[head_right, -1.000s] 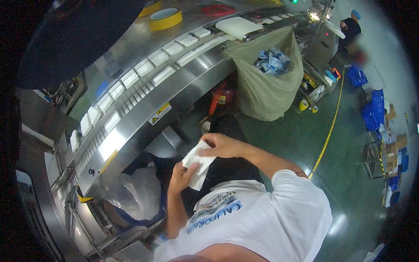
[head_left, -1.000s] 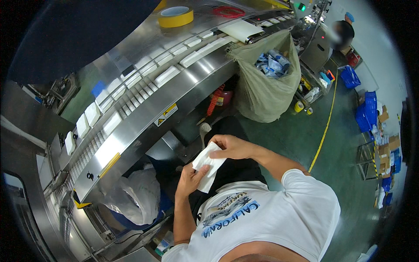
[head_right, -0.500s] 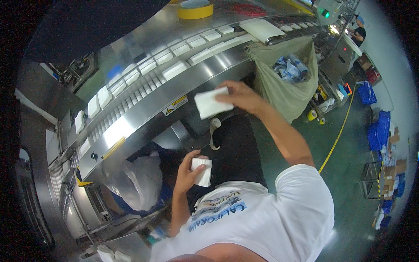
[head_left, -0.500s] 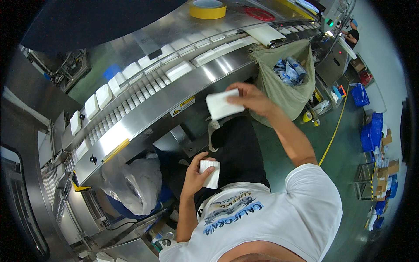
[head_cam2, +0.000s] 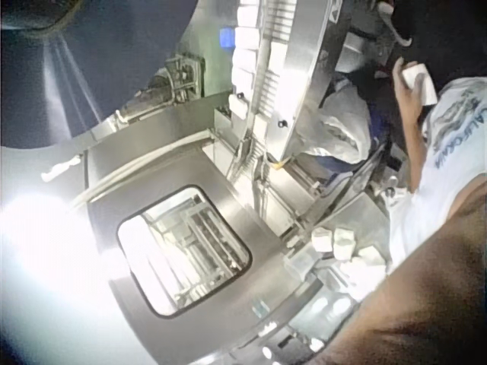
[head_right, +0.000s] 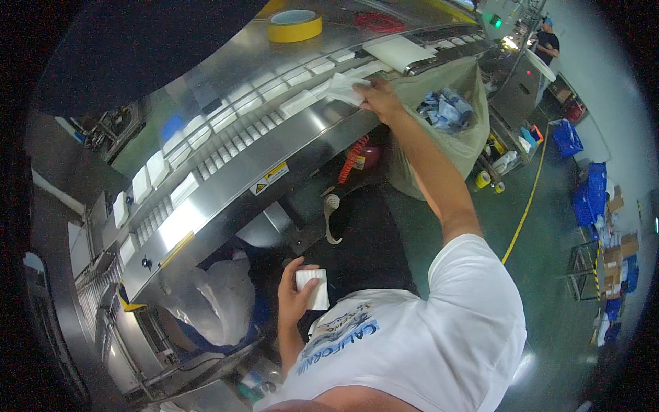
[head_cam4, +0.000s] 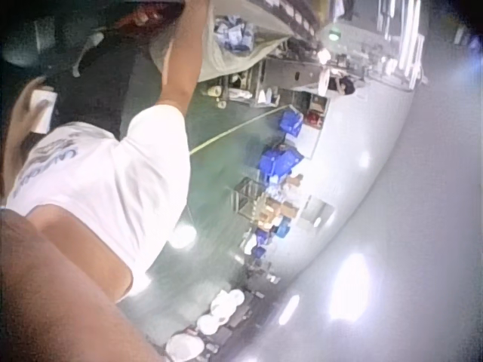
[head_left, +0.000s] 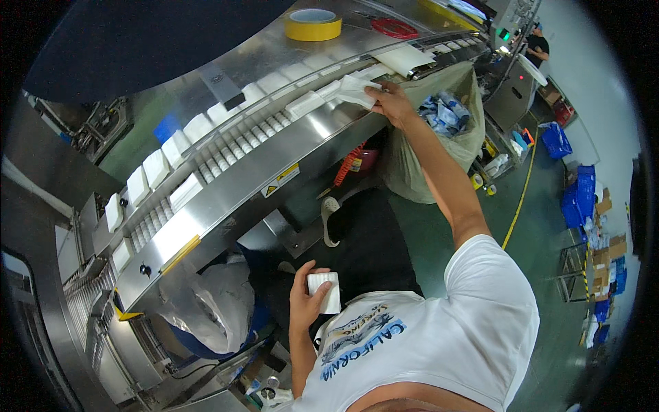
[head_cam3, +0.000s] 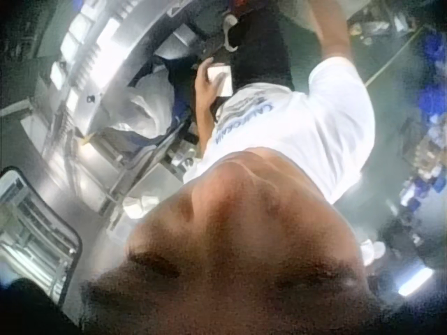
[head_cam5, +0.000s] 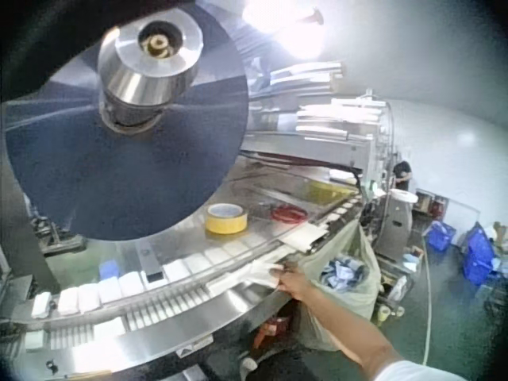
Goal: The person stands in a factory setting and repeatedly picks up white folded towels from a conveyor belt. They unfold each towel, refold it into a smaller square, and place it back onto the belt. The person handles the towels one at a time, ensuring they are neatly folded before continuing the process.
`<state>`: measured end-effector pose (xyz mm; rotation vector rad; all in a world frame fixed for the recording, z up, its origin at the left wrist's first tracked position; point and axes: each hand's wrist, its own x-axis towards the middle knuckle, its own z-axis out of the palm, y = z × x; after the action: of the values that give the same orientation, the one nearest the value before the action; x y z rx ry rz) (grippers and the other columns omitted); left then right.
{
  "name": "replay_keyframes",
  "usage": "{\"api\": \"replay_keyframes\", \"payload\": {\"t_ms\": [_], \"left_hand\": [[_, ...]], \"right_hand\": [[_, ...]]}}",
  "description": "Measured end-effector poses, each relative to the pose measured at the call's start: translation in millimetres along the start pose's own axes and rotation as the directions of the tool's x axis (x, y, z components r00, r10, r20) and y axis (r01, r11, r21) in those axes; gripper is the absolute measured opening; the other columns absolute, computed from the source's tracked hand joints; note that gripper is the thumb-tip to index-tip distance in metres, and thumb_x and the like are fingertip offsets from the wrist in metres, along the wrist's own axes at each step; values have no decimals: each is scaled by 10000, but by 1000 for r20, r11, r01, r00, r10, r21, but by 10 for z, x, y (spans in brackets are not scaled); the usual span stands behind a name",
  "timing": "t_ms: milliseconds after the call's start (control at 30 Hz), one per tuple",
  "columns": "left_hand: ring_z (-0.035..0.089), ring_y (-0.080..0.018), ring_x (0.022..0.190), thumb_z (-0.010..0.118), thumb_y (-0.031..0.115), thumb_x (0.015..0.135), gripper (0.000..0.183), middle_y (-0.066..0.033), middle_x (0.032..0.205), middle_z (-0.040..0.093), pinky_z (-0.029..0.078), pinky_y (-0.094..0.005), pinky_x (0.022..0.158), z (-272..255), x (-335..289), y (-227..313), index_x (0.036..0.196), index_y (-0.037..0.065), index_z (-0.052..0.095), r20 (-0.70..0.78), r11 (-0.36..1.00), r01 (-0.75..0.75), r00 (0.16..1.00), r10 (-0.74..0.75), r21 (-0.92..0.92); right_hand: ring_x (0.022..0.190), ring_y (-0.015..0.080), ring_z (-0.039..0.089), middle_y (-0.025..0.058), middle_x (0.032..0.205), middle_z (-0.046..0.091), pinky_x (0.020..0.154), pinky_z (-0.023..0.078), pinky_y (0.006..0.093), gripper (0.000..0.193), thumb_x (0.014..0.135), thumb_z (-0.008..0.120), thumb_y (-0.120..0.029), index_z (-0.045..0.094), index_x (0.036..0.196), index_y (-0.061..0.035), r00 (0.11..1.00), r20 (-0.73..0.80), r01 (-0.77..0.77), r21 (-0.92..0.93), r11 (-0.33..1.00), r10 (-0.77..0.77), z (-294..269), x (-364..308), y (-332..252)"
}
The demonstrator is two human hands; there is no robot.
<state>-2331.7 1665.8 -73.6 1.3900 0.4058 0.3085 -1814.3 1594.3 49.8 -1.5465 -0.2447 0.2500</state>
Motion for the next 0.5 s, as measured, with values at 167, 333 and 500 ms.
{"api": "replay_keyframes", "payload": {"t_ms": [167, 333, 500], "left_hand": [[698, -215, 1072, 778, 64, 933, 598, -155, 1255, 718, 576, -357, 925, 76, 79, -7, 1460, 30, 498, 34, 1000, -25, 999, 25, 3], [692, -227, 1094, 778, 88, 939, 597, -166, 1256, 715, 573, -375, 928, 206, 142, 217, 1464, 31, 497, 22, 994, -100, 995, 99, 45], [650, -240, 1190, 767, -8, 913, 752, -192, 1317, 663, 547, -371, 982, 332, 337, 357, 1549, 45, 369, 59, 962, -272, 961, 271, 19]], "right_hand": [[1076, 286, 696, 216, 1321, 612, 823, 645, 402, 780, 885, 830, -151, 411, 1500, 82, 994, -107, 25, 17, 1000, -23, -268, 184, 216], [1010, 269, 717, 245, 1238, 657, 711, 615, 461, 746, 898, 806, -169, 424, 1473, 114, 981, -177, 74, -45, 996, -81, -14, 198, 248], [1106, 307, 685, 220, 1230, 664, 1000, 532, 430, 600, 951, 764, -219, 494, 1391, 87, 809, 56, 307, -889, 339, -585, -376, -12, 193]]}}
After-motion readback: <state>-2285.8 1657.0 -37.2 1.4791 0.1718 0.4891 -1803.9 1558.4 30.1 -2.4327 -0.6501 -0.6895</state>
